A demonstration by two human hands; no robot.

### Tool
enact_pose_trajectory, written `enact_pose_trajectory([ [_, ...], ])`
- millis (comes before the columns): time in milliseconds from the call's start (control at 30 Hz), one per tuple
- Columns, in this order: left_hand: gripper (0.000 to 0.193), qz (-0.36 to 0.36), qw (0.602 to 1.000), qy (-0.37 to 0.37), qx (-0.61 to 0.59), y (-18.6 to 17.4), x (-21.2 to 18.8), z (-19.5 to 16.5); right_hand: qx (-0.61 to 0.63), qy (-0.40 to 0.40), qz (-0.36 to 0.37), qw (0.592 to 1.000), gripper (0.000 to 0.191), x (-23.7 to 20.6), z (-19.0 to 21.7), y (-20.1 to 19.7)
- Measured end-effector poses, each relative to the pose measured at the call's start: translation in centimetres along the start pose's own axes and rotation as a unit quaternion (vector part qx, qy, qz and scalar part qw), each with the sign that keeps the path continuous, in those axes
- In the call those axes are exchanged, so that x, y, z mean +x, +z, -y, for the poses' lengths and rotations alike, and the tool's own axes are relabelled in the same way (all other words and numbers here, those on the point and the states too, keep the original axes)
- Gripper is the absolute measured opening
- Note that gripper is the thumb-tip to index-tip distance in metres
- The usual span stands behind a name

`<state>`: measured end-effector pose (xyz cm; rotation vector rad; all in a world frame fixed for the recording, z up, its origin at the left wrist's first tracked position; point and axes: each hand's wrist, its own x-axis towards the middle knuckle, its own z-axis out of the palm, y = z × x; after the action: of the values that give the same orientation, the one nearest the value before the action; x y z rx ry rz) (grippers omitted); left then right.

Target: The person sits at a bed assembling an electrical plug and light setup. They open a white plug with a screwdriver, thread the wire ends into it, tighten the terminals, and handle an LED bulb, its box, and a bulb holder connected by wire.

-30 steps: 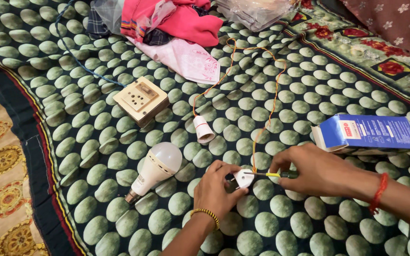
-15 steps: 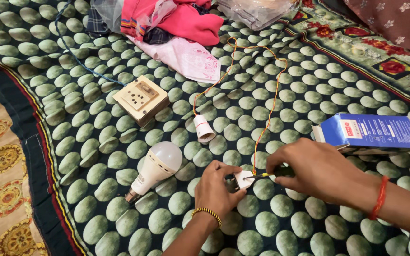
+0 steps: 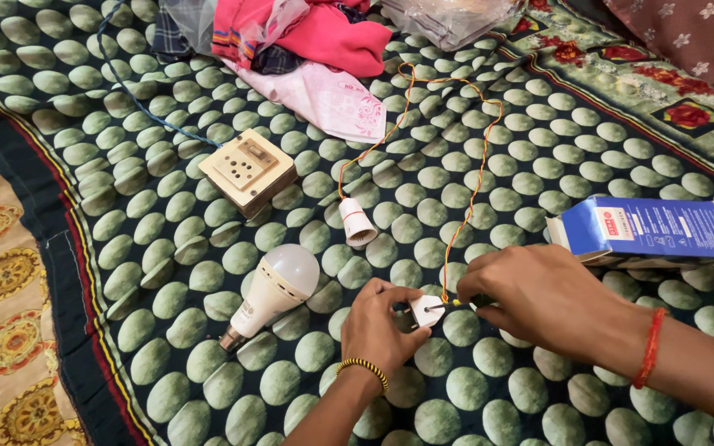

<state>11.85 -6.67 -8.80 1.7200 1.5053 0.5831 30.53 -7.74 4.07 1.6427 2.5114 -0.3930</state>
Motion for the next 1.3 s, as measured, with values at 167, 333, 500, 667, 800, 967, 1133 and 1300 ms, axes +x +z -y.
enact_pose_trajectory([
  [167,0.046,0.004,1.000,-0.004,-0.003,-0.1,-0.1,-0.1,-0.018,0.020,0.041,0.999,0.030,0.3,0.2,-0.5],
  [333,0.047,0.012,1.000,-0.010,-0.004,-0.2,0.0,-0.2,-0.065,-0.068,0.009,0.995,0.029,0.8,0.3,-0.2],
  [500,0.047,0.004,1.000,-0.011,-0.010,0.0,0.0,-0.1,-0.089,-0.226,-0.002,0.970,0.013,1.7,0.3,0.0],
  [667,0.048,0.007,1.000,-0.017,0.002,0.3,0.2,0.1,-0.122,-0.232,0.054,0.964,0.009,2.9,0.5,0.3],
  [800,0.045,0.015,0.999,-0.040,0.023,0.3,0.4,0.1,-0.111,-0.211,0.026,0.971,0.032,4.4,1.4,1.1],
  [967,0.047,0.009,0.999,-0.038,0.008,0.3,0.1,-0.2,-0.084,-0.117,0.082,0.986,0.026,5.8,1.6,0.7],
  [1133,0.049,0.012,0.999,-0.045,-0.002,0.1,0.1,-0.7,0.079,0.062,0.066,0.993,0.005,5.6,1.0,0.0],
  [1300,0.048,0.013,0.999,-0.042,0.002,-0.1,0.0,-0.7,0.312,0.277,0.110,0.902,0.015,4.2,-0.5,-0.4],
])
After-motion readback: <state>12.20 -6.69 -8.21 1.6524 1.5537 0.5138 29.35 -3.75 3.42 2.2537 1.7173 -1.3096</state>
